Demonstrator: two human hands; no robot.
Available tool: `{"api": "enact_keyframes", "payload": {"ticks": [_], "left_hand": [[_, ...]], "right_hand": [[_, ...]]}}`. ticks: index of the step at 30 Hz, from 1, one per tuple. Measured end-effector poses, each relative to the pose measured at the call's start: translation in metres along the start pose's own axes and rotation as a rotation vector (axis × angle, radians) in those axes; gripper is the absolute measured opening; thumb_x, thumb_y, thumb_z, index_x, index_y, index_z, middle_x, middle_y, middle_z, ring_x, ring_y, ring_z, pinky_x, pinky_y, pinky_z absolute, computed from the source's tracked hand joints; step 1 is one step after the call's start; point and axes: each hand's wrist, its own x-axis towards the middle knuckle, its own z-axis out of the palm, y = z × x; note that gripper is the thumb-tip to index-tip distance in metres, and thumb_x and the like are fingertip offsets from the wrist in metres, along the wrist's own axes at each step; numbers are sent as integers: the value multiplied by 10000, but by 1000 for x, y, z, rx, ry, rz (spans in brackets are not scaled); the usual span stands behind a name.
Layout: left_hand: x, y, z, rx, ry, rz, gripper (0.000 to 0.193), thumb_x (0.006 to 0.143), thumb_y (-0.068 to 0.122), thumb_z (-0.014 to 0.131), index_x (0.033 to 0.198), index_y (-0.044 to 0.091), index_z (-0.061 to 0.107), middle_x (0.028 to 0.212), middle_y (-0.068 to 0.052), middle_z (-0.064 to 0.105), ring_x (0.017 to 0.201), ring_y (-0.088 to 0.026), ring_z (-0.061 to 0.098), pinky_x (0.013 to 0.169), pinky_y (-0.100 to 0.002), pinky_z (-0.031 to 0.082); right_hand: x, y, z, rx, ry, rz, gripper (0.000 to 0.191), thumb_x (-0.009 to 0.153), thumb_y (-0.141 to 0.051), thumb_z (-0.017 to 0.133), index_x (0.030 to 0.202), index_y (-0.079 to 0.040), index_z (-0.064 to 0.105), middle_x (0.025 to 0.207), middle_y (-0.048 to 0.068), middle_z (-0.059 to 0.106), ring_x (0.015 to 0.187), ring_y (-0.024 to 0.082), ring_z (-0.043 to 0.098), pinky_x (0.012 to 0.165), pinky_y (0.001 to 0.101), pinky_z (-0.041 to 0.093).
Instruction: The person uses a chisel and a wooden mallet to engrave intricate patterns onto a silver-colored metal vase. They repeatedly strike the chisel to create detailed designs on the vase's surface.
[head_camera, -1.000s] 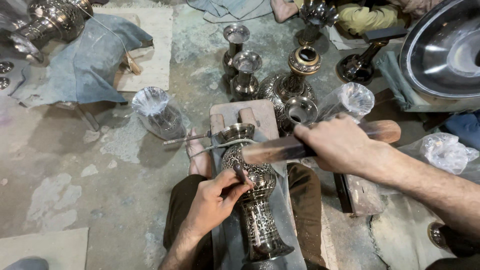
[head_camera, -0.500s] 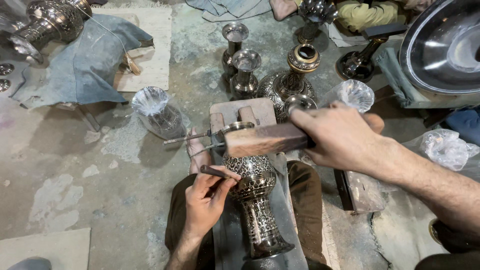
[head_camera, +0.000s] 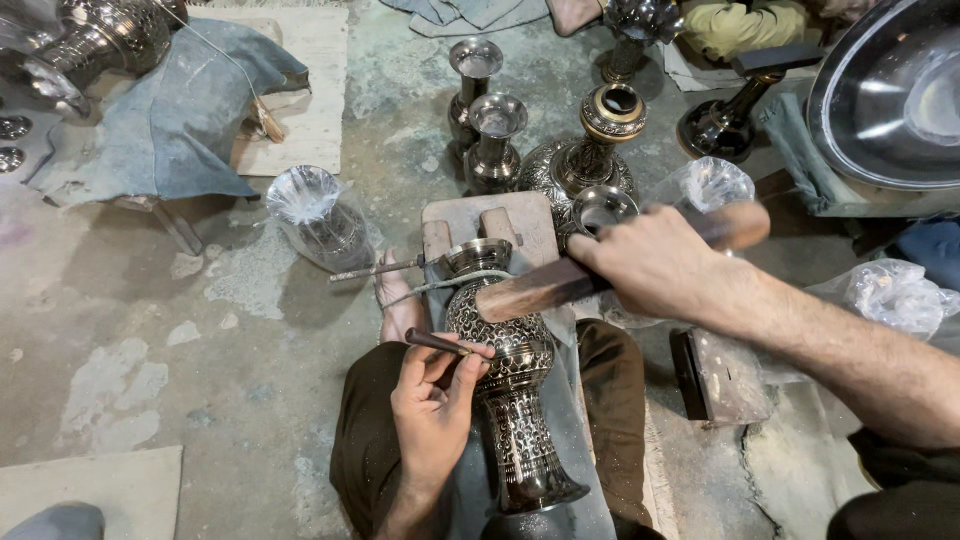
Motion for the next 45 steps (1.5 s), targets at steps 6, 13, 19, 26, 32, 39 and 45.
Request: {"api": "enact_keyframes", "payload": {"ticks": [6,13,19,26,32,39,45], "left_hand": [[3,4,6,59,28,41,299,982,-4,656,1261,-42,555,1069,-147,782,1005,-179,769,853,-320,679],[4,5,2,114,40,-19,300,988,9,671,1266,-45,574,1047,-136,804,982,-162,750,872,-275,618],[7,3,-1,144,19,-20,338,974,35,679,1286,-39,574,1034,-123,803,982,-151,756,849,-267,618],[13,7,-4,164,-44,-39,324,976,30,677,1278,-30,576,1030,-119,800,964,-150,766,833,-275,638],[18,11,-6,130,-98,-55,326,973,25,672,1278,-34,574,1030,-128,797,959,-156,768,824,-295,654],[24,12,-9,77,-154,-63,307,982,12,654,1272,-36,563,1049,-138,779,1007,-165,761,869,-305,664],[25,11,-9,66,-160,-112,290,974,8,664,1251,-39,593,1037,-131,792,972,-153,756,839,-293,659]], "right_hand": [[30,-3,-77,357,324,-166,363,797,-278,823,994,-86,586,683,99,698,626,328,719,546,497,559],[50,-30,-135,103,110,-225,423,703,-112,802,1089,-134,630,784,82,725,722,301,746,623,480,603],[52,-27,-133,64,90,-220,396,731,-123,787,1095,-125,631,779,87,725,712,304,744,602,484,596],[46,-16,-120,87,146,-208,283,773,-128,751,1033,-131,638,743,79,712,681,295,739,559,482,581],[47,-10,-112,104,180,-188,201,813,-125,728,986,-130,625,710,64,700,635,265,734,535,458,577],[45,-9,-106,-81,195,-164,166,900,-174,721,1044,-151,641,673,60,710,628,230,727,605,446,575],[46,-9,-103,-15,198,-190,147,903,-164,746,1021,-176,659,685,38,740,658,217,744,835,567,521]]}}
